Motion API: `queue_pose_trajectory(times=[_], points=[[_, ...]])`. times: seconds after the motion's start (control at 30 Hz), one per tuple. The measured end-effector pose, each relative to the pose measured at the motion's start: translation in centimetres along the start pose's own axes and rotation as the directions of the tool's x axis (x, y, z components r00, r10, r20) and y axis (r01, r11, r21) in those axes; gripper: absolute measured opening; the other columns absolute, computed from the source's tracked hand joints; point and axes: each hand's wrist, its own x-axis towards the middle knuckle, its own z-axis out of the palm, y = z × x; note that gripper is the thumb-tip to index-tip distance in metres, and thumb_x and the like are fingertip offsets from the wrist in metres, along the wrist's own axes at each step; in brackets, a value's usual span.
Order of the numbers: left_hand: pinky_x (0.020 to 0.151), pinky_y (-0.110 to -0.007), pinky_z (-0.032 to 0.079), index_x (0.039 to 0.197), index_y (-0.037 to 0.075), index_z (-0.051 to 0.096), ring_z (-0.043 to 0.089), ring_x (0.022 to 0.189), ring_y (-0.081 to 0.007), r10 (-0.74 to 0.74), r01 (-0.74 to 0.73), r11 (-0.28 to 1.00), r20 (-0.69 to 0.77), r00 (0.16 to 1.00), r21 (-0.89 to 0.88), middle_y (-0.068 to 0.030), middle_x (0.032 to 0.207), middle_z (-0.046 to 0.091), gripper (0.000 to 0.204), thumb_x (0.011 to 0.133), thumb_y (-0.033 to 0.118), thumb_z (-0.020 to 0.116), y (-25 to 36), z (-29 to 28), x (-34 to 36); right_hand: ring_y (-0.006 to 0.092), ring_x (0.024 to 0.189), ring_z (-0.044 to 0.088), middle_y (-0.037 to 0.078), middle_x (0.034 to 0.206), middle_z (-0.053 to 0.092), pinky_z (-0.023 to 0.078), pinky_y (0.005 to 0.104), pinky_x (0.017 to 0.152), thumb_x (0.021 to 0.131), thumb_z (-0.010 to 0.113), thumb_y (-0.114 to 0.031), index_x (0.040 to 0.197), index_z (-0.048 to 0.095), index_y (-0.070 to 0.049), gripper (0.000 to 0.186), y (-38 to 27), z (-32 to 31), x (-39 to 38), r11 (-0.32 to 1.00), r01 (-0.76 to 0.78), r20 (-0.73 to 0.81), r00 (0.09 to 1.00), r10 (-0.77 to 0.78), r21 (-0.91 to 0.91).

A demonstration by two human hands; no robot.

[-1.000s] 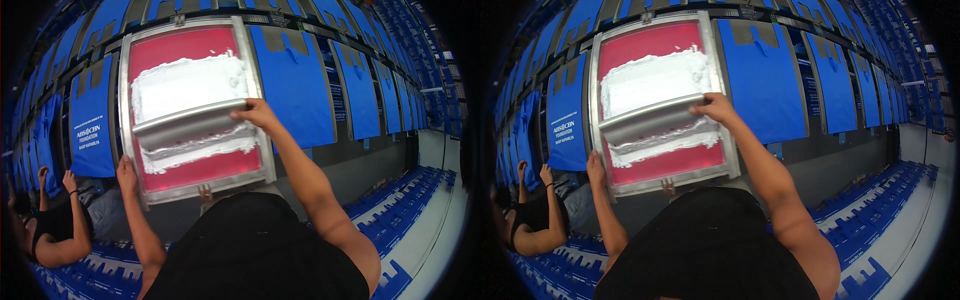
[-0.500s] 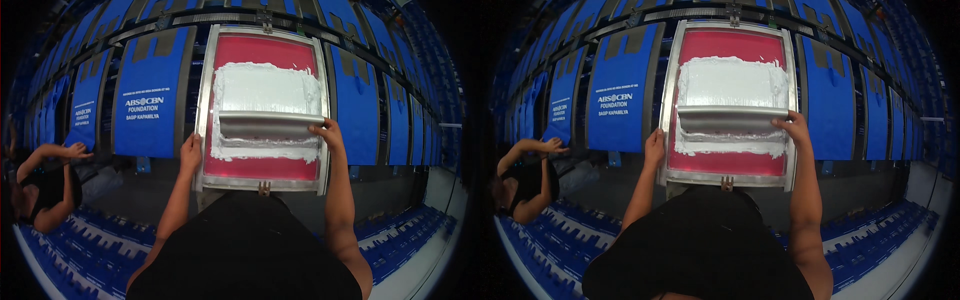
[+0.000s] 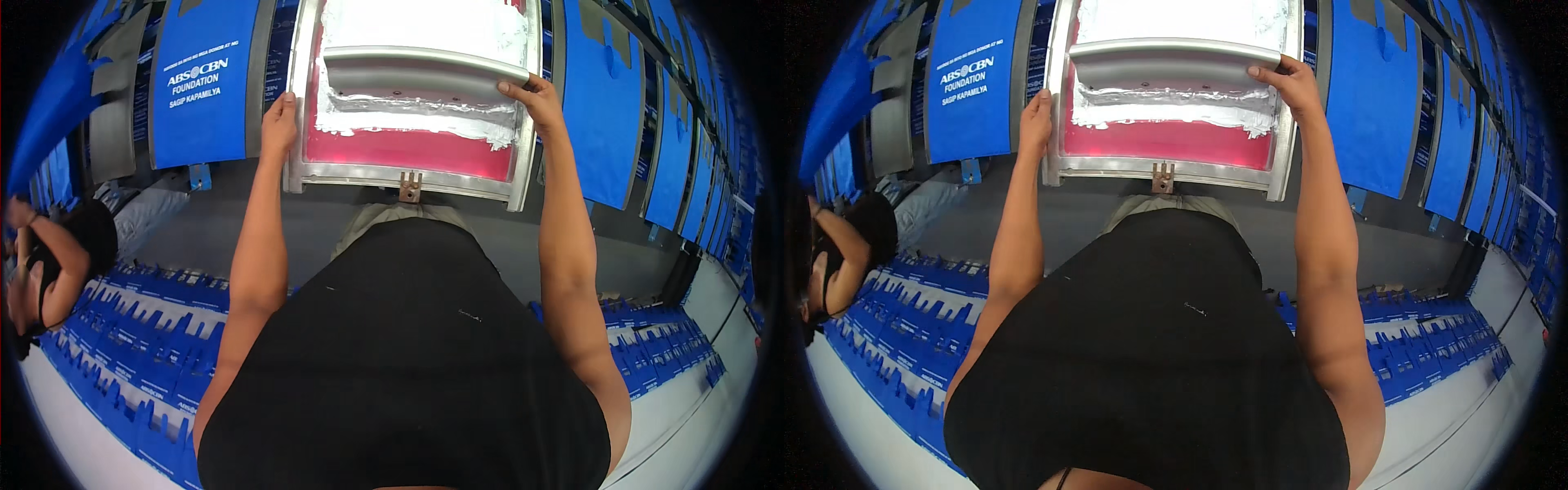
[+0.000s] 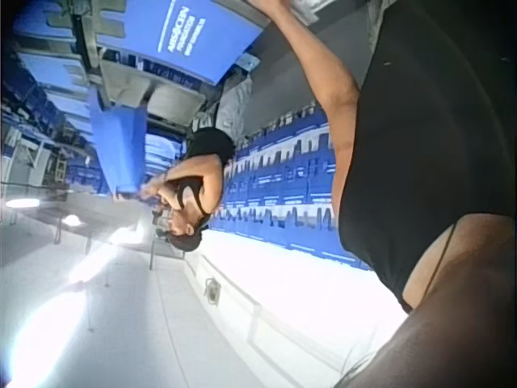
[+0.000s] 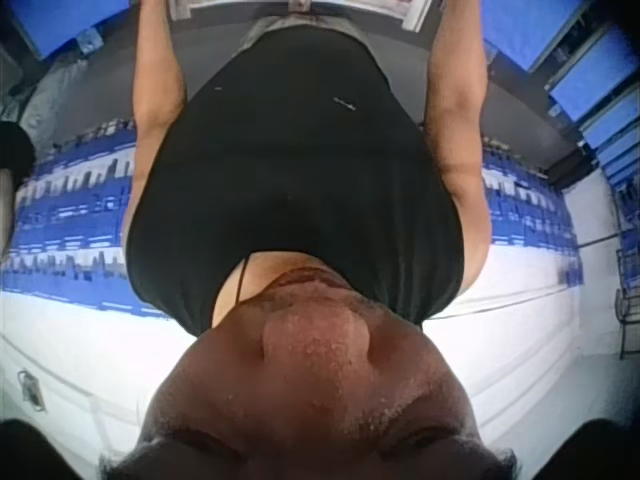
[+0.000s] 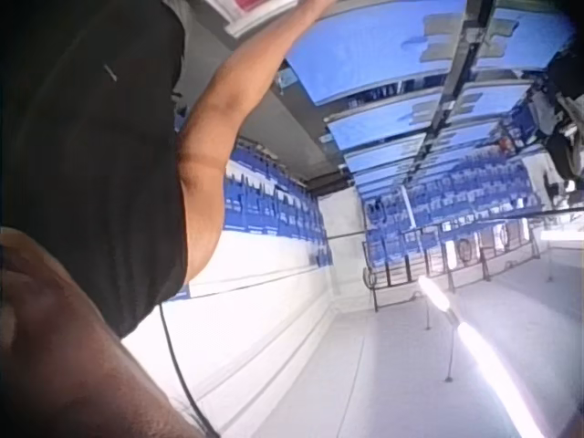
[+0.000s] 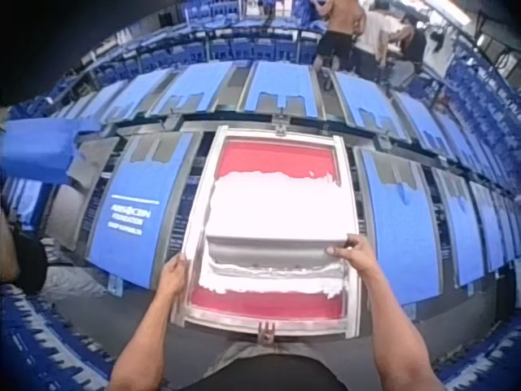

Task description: The person uses a squeegee to spread white ink evenly across a screen printing frame held in a vertical position. The person repeatedly moves the squeegee back and forth to ensure the ink covers the entire surface of the screen.

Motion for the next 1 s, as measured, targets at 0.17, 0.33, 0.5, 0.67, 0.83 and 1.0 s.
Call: queue_pose_trajectory(times=[0.17,0.33,0.5,0.67,0.83,1.0], points=[[0.093,-0.028,0.043,0.129,-0.003,0.055,0.057,0.106,-0.0157,-0.007,0.007,1.0,-0.008,1.0,0.014,-0.0113,0.116,0.065,0.053,0.1,0.04,0.05,0.0,-0.6,-0.1,0.0177,0.091,0.064,0.01,0.095,0.07,0.048,0.0299,0.085,0.068,0.086,-0.022,0.106,0.069,0.002,0.048,0.1,0.7,-0.5,0.999,-0.023,-0.017,1.0,0.023,-0.041],[0.086,-0.031,0.047,0.128,0.005,0.058,0.06,0.098,-0.0158,0.05,-0.047,0.992,-0.02,0.999,0.114,-0.0131,0.106,0.069,0.045,0.099,0.039,0.051,-0.4,-0.2,-0.8,0.0139,0.082,0.06,0.006,0.088,0.069,0.046,0.029,0.076,0.07,0.084,-0.024,0.101,0.07,0.001,0.043,0.8,0.5,-0.2,0.991,0.0,-0.026,1.0,-0.004,-0.137],[0.097,-0.049,0.039,0.123,0.006,0.058,0.05,0.112,-0.0398,0.322,-0.226,0.768,-0.056,0.945,0.599,-0.0204,0.122,0.054,0.048,0.095,0.044,0.053,1.1,-0.3,-0.7,0.0167,0.088,0.063,0.011,0.092,0.07,0.049,0.0318,0.08,0.069,0.079,-0.015,0.102,0.067,0.004,0.04,-2.0,0.0,-2.1,0.917,0.065,0.083,0.996,-0.035,-0.394],[0.095,-0.048,0.04,0.124,0.007,0.054,0.052,0.112,-0.0334,0.67,-0.752,0.431,0.381,0.637,0.5,-0.0145,0.118,0.056,0.07,0.069,0.042,0.081,12.9,-0.1,-7.3,0.0321,0.1,0.062,0.014,0.097,0.068,0.028,0.0587,0.106,0.067,0.066,-0.004,0.103,0.065,-0.007,0.036,-6.2,5.2,-8.9,0.341,0.235,0.193,0.969,-0.155,-0.91],[0.08,-0.046,0.048,0.088,0.007,0.063,0.061,0.094,-0.0331,0.158,-0.659,0.332,0.648,0.745,0.675,-0.0137,0.09,0.065,0.024,0.066,0.01,0.073,15.3,3.0,-4.3,0.0333,0.087,0.062,0.014,0.089,0.068,0.044,0.0454,0.084,0.063,0.063,-0.003,0.099,0.068,-0.007,0.036,-4.9,5.6,-8.4,0.391,0.32,0.27,0.946,-0.179,-0.863],[0.082,-0.044,0.047,0.096,0.006,0.066,0.062,0.09,-0.0332,0.472,-0.711,0.332,0.543,0.694,0.62,-0.0122,0.091,0.067,0.028,0.068,0.009,0.071,19.3,4.9,2.4,0.0351,0.079,0.063,0.015,0.079,0.067,0.046,0.0473,0.077,0.065,0.061,-0.002,0.091,0.068,-0.009,0.028,-8.5,2.7,0.9,0.394,0.393,0.236,0.89,-0.39,-0.831]])
